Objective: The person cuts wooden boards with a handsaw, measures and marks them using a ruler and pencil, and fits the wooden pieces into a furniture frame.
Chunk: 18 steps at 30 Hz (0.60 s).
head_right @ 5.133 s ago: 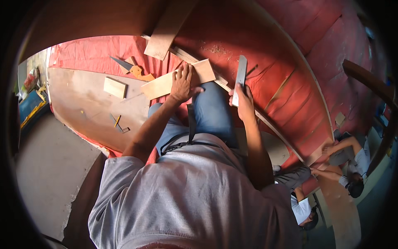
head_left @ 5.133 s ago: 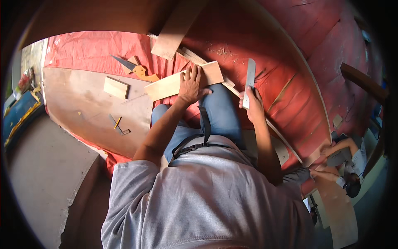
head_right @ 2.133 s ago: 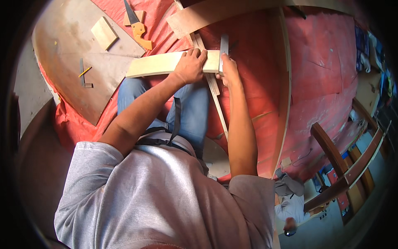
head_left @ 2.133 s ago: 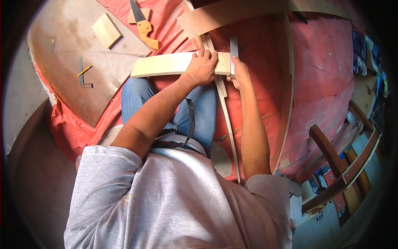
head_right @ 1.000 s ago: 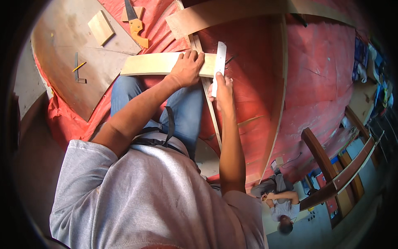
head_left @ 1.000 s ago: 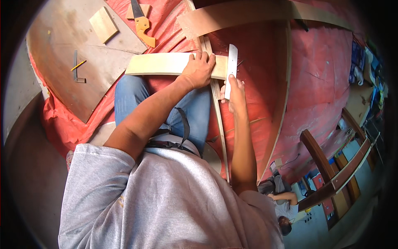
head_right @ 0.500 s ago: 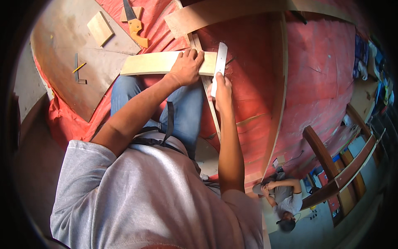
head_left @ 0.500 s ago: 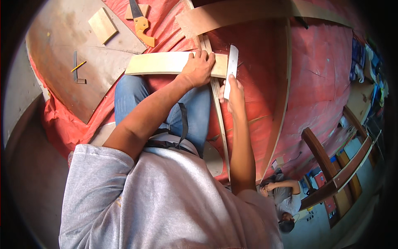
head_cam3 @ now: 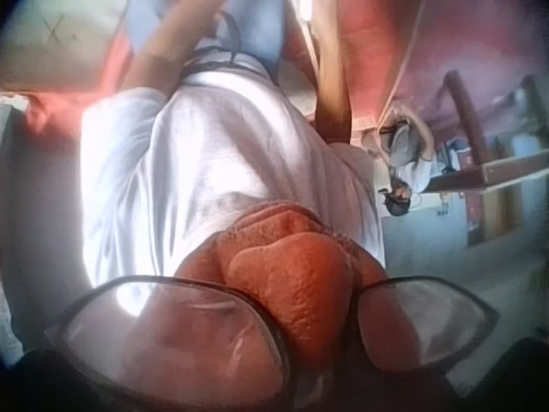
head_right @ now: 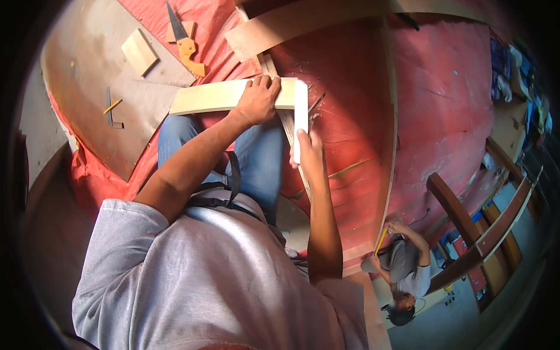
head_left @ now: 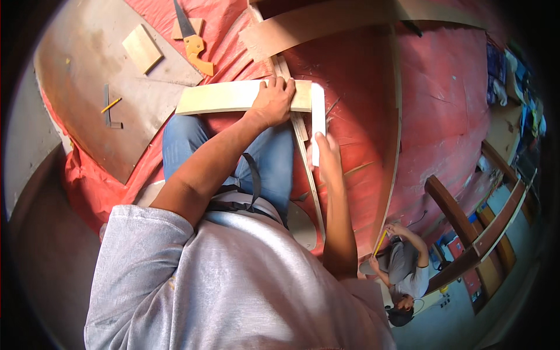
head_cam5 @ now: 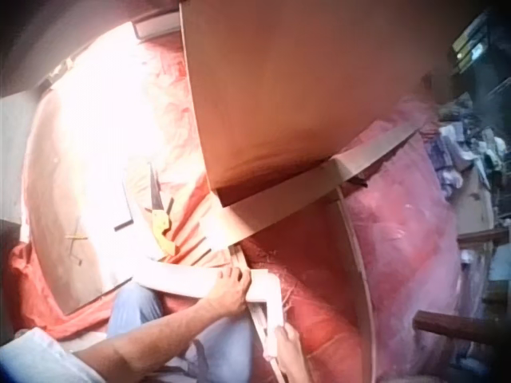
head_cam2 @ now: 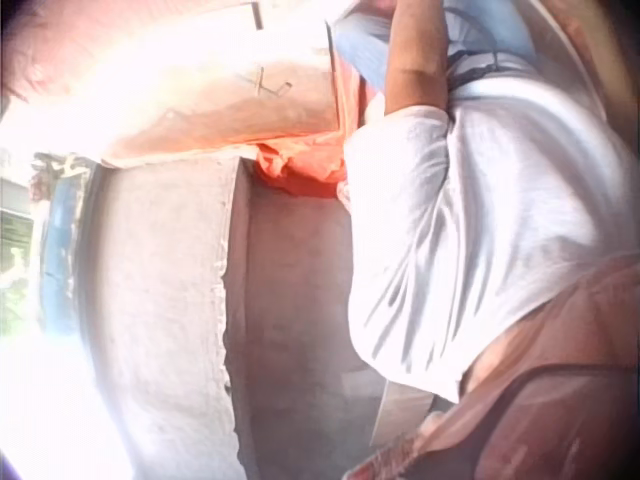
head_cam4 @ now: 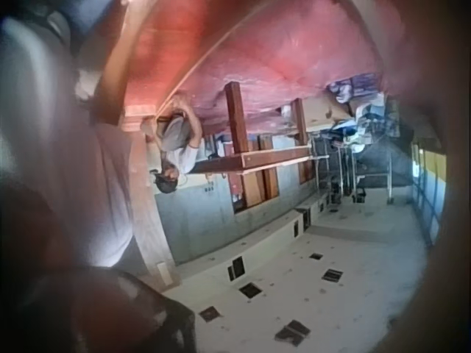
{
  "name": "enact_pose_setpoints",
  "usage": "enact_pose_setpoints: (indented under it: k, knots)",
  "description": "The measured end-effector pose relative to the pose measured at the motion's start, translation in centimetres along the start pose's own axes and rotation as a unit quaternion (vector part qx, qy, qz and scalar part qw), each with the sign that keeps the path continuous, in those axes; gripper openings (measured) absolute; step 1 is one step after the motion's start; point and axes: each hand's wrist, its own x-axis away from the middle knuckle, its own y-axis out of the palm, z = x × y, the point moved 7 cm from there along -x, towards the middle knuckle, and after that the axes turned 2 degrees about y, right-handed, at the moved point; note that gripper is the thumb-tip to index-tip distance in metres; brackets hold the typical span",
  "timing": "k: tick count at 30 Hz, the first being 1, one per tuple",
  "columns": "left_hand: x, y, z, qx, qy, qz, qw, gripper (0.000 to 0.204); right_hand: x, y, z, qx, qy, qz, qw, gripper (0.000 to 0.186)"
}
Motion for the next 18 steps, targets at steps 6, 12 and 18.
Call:
enact_pose_setpoints:
  k: [6, 12, 18]
  knots:
    - [0.1, -0.7, 0.2, 0.009, -0.001, 0.004, 1.000, 0.074, 0.5, -4.4, 2.6, -0.125, -0.072, 0.108, 0.984, 0.035]
    - [-1.1, -0.9, -0.7, 0.066, 0.012, -0.048, 0.997, 0.053, -2.2, -2.5, 8.2, -0.302, 0.050, 0.038, 0.951, 0.041]
    - [-2.3, -3.7, -0.8, 0.071, 0.043, -0.017, 0.996, 0.043, -3.2, -2.4, 11.2, -0.203, 0.025, 0.088, 0.975, 0.041]
